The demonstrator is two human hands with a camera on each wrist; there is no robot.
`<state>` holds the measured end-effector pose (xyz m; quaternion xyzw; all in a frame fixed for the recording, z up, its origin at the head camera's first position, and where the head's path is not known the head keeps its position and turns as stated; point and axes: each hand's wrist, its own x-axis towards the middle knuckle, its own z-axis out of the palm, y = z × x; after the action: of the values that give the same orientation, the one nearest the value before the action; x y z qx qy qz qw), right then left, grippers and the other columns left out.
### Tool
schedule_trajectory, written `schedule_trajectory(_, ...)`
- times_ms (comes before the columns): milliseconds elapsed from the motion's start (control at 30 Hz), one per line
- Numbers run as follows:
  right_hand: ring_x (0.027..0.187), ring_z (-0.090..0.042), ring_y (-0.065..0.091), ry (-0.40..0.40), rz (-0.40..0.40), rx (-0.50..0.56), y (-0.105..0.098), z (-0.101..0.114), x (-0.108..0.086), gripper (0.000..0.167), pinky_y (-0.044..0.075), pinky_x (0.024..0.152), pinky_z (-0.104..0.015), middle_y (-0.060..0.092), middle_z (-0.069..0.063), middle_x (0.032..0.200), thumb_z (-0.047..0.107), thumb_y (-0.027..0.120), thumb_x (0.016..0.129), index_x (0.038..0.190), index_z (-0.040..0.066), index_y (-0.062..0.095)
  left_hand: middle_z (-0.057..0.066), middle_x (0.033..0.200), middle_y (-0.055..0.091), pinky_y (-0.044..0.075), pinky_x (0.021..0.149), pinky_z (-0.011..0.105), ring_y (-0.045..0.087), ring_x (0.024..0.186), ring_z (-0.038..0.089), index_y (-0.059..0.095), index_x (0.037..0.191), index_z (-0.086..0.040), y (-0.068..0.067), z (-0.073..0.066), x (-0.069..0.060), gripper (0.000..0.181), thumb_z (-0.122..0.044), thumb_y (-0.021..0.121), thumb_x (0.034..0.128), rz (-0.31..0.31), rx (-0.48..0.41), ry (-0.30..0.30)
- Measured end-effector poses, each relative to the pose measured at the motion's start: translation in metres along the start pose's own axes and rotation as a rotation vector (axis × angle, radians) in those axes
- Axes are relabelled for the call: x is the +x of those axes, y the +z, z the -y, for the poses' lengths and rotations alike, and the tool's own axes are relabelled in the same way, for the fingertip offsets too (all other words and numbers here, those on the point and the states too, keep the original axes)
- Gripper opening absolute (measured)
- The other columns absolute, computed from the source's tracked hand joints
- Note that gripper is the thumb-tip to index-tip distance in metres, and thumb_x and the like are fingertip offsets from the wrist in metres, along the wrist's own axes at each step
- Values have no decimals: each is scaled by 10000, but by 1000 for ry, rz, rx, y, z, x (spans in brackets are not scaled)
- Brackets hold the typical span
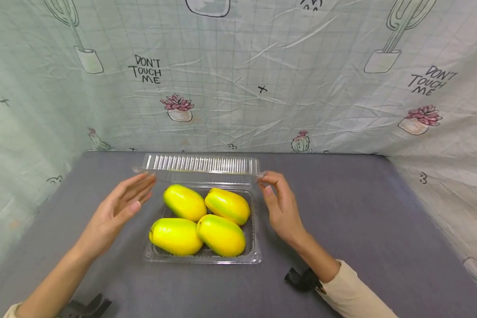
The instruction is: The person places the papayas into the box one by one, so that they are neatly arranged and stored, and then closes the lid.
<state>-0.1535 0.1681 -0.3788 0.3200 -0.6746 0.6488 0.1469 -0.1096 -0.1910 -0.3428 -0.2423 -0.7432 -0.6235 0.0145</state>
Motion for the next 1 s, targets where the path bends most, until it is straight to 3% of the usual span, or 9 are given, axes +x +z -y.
schedule_trajectory(200, 1357, -288, 317, 40, 33, -73, 0, 7, -11, 371, 311, 1079, -393, 339, -182, 1436, 176, 337, 1050, 1202, -147, 436, 198, 1531, 253, 284, 1075, 219, 281, 1388, 303, 213, 1496, -17, 0, 0, -13, 590, 19, 474, 969, 41, 65, -26)
schedule_trajectory(300, 1380, -282, 284, 80, 54, -145, -1, 11, -17, 323, 286, 1082, -509, 317, -159, 1480, 138, 324, 1048, 1235, -99, 439, 184, 1537, 246, 287, 1068, 197, 299, 1385, 280, 216, 1504, -50, 1, 0, -19, 608, 25, 482, 963, 53, 81, -36)
schedule_trajectory(400, 1385, -267, 272, 137, 64, -192, -3, 15, -22, 289, 250, 1029, -650, 333, -110, 1495, 130, 320, 1046, 1235, -40, 457, 136, 1552, 233, 291, 1064, 192, 289, 1379, 334, 237, 1505, -82, 1, 0, -23, 615, 27, 494, 958, 62, 92, -52)
schedule_trajectory(467, 1383, -264, 271, 170, 69, -216, -4, 19, -25, 272, 240, 1009, -667, 351, -88, 1491, 115, 315, 1045, 1231, -9, 469, 87, 1558, 227, 305, 1047, 177, 284, 1370, 377, 246, 1511, -131, 0, 0, -26, 625, 10, 504, 959, 67, 110, -78)
schedule_trajectory(533, 1389, -260, 262, 201, 84, -224, -5, 22, -28, 284, 238, 1045, -609, 347, -76, 1496, 96, 300, 1045, 1248, -5, 471, 59, 1562, 220, 317, 1034, 170, 284, 1362, 402, 248, 1517, -169, -1, 0, -29, 639, -2, 512, 959, 73, 129, -97)
schedule_trajectory(733, 1399, -246, 261, 252, 133, -217, -6, 31, -37, 367, 232, 1102, -239, 316, -81, 1509, 91, 277, 1047, 1368, 23, 440, 21, 1565, 221, 333, 1023, 179, 325, 1366, 294, 237, 1524, -239, -1, 2, -37, 673, -2, 514, 958, 89, 149, -103)
schedule_trajectory(1000, 1417, -214, 221, 252, 222, -145, -6, 35, -47, 443, 212, 1111, -223, 227, -134, 1538, 132, 242, 1059, 1490, 46, 296, 59, 1555, 252, 324, 1029, 173, 376, 1342, 222, 250, 1522, -185, 5, 8, -48, 668, 69, 472, 945, 76, 111, -54)
